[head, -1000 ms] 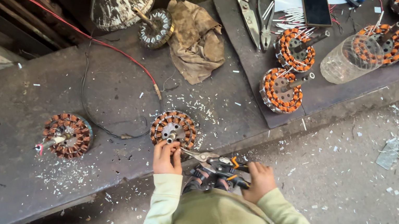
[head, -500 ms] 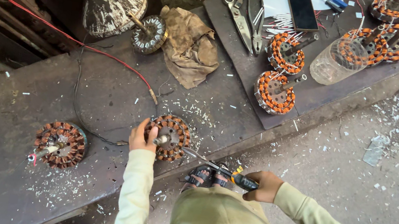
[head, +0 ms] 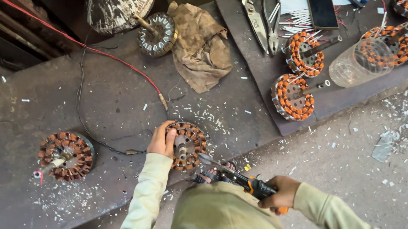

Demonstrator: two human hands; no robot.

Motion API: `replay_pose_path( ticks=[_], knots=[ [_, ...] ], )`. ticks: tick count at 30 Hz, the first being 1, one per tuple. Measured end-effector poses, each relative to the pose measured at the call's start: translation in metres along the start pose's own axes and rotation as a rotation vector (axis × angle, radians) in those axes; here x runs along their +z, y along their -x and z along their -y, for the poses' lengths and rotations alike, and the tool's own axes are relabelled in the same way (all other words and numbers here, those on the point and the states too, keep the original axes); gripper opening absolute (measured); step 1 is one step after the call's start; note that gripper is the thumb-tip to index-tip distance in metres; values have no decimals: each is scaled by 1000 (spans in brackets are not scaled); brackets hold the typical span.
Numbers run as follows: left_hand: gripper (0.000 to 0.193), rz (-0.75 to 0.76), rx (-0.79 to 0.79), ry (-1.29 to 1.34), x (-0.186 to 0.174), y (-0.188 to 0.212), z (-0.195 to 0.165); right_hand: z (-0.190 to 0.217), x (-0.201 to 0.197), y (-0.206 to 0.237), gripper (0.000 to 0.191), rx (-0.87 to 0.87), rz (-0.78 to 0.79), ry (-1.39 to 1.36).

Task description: The person uses wire cutters to trim excess copper wire ends from a motor stator assembly on a workbench. The person repeatedly rotates the stator and snips protruding wire segments around its circumference.

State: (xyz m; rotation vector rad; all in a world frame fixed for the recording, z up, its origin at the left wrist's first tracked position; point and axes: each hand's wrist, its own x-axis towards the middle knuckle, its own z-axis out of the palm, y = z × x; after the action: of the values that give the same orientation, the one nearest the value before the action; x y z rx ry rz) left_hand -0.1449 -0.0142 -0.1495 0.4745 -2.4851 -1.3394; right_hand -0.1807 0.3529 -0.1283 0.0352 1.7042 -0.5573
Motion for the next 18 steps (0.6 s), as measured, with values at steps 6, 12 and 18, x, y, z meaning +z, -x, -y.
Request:
replay_pose_path(
  ticks=[6,12,18],
  knots=[
    [35,-31,2,7,-19,-26,20,31,-2,-39,45,-158,-190,211],
    [43,-95,-176,57,-34,-32,20,42,36,-57,42,-434,-420,417],
    [43,-186,-108,81,-33,-21,17,37,47,-63,43,-368,-459,448]
  ],
)
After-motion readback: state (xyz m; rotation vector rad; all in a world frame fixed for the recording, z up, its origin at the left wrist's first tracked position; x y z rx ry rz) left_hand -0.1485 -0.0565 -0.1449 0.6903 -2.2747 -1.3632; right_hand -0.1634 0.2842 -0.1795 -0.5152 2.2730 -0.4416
